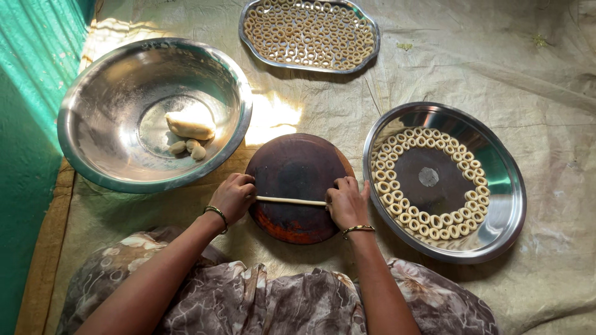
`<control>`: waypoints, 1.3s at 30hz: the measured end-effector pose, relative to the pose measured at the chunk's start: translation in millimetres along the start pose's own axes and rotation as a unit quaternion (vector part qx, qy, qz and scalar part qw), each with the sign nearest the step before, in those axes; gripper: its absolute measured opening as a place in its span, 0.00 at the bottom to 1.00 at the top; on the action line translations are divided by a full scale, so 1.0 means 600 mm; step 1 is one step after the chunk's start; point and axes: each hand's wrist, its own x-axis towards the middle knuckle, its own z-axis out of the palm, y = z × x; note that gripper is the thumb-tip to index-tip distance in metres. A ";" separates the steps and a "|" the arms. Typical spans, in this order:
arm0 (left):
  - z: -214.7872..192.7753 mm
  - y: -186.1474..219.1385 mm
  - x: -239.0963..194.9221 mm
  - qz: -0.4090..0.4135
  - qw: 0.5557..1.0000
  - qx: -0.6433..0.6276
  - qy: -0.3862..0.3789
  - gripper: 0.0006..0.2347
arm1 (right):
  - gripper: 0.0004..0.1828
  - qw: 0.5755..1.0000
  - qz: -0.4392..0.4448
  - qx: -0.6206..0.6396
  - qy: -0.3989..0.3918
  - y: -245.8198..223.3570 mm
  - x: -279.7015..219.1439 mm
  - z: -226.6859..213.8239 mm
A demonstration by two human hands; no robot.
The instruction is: The person rolls small pieces of dough into thin ropes on a wooden board, then shapes them into small rings and places them on a metal tray. The process is repeated continuously with multiple dough pieces.
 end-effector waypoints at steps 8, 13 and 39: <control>-0.003 0.001 0.039 -0.017 0.999 -0.032 0.038 0.02 | 0.06 0.997 0.046 0.025 0.051 0.032 0.020 -0.004; 0.007 -0.003 0.044 -0.043 0.997 0.059 0.033 0.14 | 0.19 0.992 0.083 0.048 0.080 0.049 0.028 -0.005; 0.099 0.030 0.227 -0.110 0.956 0.203 -0.180 0.37 | 0.13 0.960 0.130 0.173 0.178 0.054 0.037 0.004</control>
